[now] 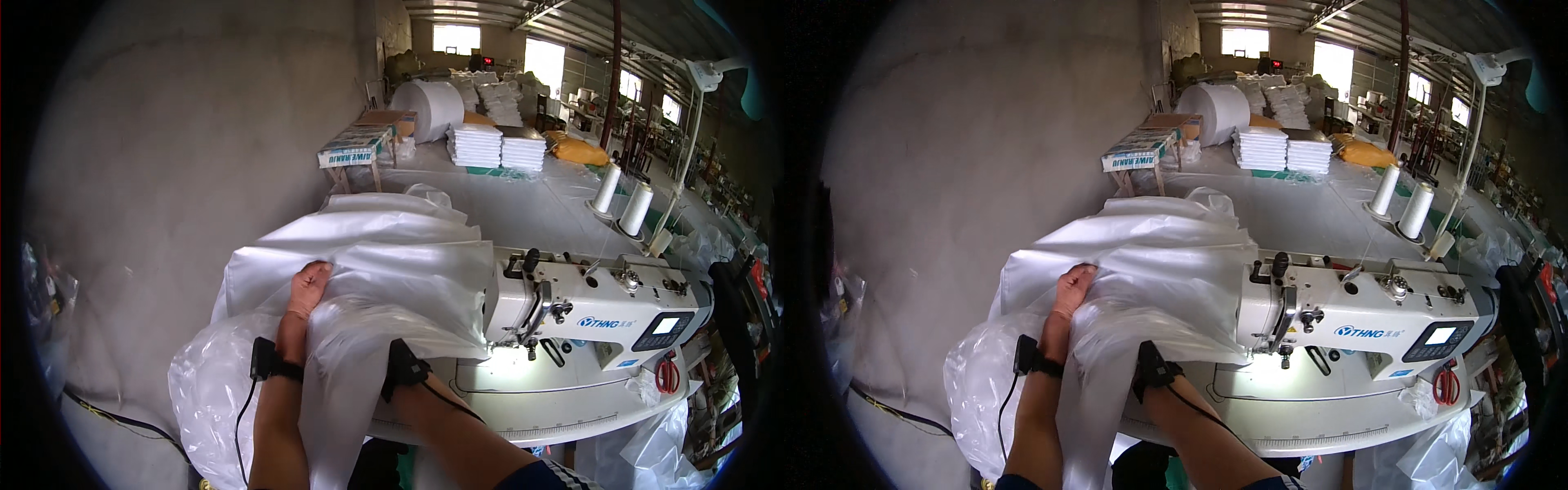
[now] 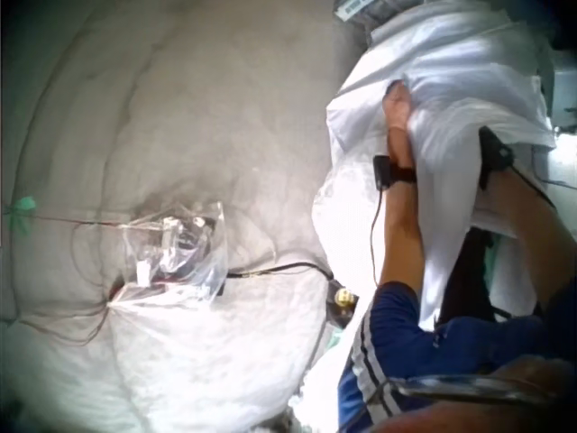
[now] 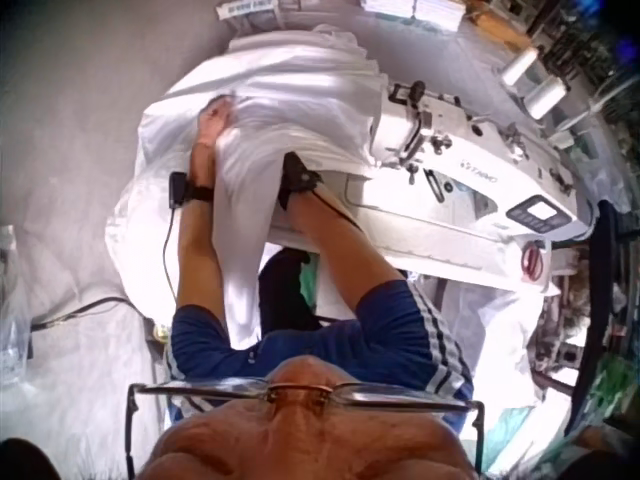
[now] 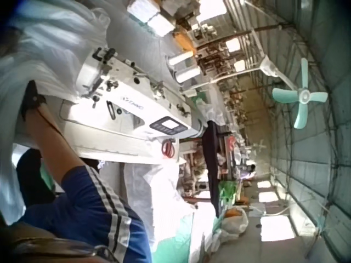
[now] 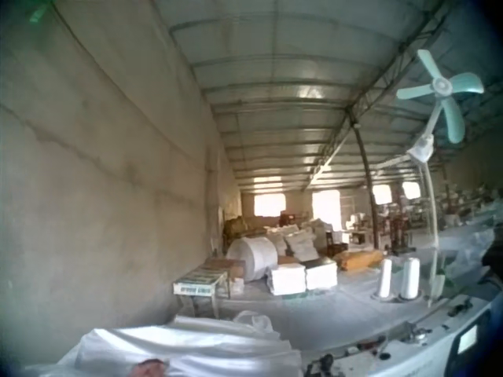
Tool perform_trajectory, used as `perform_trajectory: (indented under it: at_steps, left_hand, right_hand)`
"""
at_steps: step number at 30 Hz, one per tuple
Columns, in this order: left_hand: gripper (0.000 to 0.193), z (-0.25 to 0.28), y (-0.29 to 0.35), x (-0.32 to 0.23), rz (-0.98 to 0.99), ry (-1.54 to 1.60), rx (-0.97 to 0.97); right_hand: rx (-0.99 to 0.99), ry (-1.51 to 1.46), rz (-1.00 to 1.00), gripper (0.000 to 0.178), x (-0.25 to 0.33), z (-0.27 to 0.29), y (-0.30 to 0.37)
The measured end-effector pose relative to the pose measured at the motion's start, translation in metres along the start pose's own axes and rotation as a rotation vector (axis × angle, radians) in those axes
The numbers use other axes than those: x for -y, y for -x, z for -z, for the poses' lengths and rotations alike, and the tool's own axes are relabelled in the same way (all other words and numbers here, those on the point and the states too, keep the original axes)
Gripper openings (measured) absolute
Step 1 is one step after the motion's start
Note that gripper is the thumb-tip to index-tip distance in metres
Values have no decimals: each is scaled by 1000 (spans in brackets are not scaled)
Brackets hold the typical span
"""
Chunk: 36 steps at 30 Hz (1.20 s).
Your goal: Sewing together large white plastic sheets using an industrial sewing machine.
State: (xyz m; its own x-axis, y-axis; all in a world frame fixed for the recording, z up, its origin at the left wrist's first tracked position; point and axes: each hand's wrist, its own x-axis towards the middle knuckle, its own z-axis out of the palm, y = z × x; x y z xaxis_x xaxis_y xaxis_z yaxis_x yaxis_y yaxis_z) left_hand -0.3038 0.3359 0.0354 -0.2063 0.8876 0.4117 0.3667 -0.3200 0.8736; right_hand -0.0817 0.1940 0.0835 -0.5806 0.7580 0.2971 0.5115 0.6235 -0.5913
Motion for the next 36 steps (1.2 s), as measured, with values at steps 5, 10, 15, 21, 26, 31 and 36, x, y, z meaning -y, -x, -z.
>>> perform_trajectory:
  at_steps: [5, 10, 15, 21, 26, 31, 36]
  left_hand:
    - [36, 1, 94, -26, -206, -415, -65]
    - [33, 46, 138, -40, -50, -218, 22]
    - [24, 61, 182, -112, -163, -270, -91]
    - [45, -12, 305, -204, -38, -369, 52]
    - [29, -29, 378, -131, 268, -918, 108]
    - [10, 25, 448, -178, 123, -1027, 180]
    - [14, 47, 498, -282, -126, -879, 193]
  right_hand:
    - [-9, -41, -12, 39, -22, 13, 9]
    - [69, -162, 76, 40, -11, 6, 55]
    - [149, 207, 412, 45, 5, -23, 146]
    - [720, -939, -192, 56, 5, -86, 308]
    - [993, -764, -90, 51, 20, -90, 329]
    - [795, -793, -358, 47, -40, -77, 371]
    - [595, -1154, -777, 47, -24, -18, 383]
